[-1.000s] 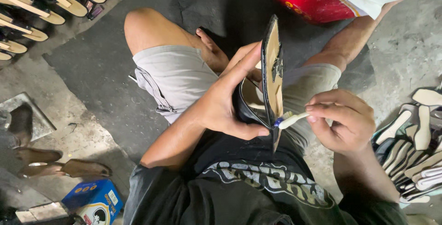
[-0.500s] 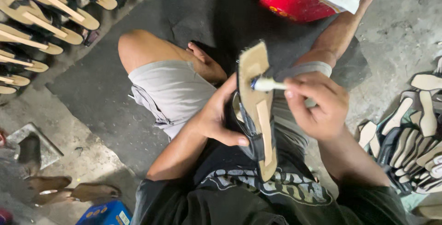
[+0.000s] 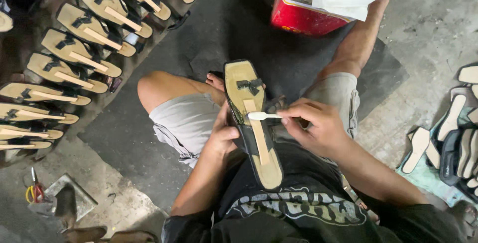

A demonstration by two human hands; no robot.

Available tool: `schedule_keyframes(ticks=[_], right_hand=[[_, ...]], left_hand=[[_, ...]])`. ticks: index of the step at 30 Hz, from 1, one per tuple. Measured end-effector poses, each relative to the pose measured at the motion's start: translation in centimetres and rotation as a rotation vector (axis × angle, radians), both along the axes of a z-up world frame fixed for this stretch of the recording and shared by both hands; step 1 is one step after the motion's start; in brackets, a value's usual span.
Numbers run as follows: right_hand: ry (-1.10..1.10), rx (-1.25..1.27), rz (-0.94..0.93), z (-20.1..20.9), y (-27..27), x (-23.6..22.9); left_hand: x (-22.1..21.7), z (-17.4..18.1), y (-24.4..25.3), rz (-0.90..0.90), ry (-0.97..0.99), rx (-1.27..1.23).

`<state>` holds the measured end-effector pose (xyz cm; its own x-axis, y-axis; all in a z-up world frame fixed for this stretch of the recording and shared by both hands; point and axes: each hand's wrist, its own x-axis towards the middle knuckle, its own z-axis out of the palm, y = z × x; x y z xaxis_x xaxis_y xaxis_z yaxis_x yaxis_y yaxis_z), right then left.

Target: The person sits on the floor and applies glue to the edges of wooden sandals using a toothbrush. They repeatedly dip the brush into a container of glue and spread it along the seams of the sandal straps and soles.

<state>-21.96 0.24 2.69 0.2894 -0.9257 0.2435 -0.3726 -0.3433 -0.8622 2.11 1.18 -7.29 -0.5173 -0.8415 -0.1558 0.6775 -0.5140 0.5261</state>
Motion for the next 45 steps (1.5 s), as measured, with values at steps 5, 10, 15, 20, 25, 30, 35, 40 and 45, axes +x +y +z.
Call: schedule_keyframes(ticks=[5,10,15,20,25,30,35,40,45], right_hand=[[0.302,-0.027,-0.170,-3.7,-3.2,-2.8],[0.580,-0.174,-0.530,-7.1,-9.4,-10.7],[0.924,-0.247,-0.594,-10.2,-16.5,-17.0],[1.188,-0.264,-0.494,-11.9,-18.9,-18.8],[1.072,-0.190,-0.530,-10.1,-15.5,-20.2],[1.070,-0.178,-0.534,-8.4,-13.3,-19.5],[0.773,0.199,-0.444,-5.5,-10.4,-16.0],[0.017,0.220,-0.031,-3.7,-2.7,-7.8],[-0.193,0.364,0.071,-1.5,1.4,-3.7]], left_hand=[[-0.5,-0.3,0.8,-0.184,0.007,0.058],[-1.4,1.3,2.5,-0.278,0.111,0.161],[-1.9,0.2,2.8,-0.236,0.036,0.252],[-1.8,-0.6,2.6,-0.141,-0.076,0.321],[-1.0,0.1,1.1,-0.012,-0.190,0.284],[-1.7,0.7,-0.8,0.061,-0.262,0.289],[-2.0,1.6,-1.5,0.189,-0.218,0.268],[-2.3,2.4,-1.3,0.290,-0.115,0.076],[-2.7,4.3,-0.8,0.305,-0.193,-0.088]])
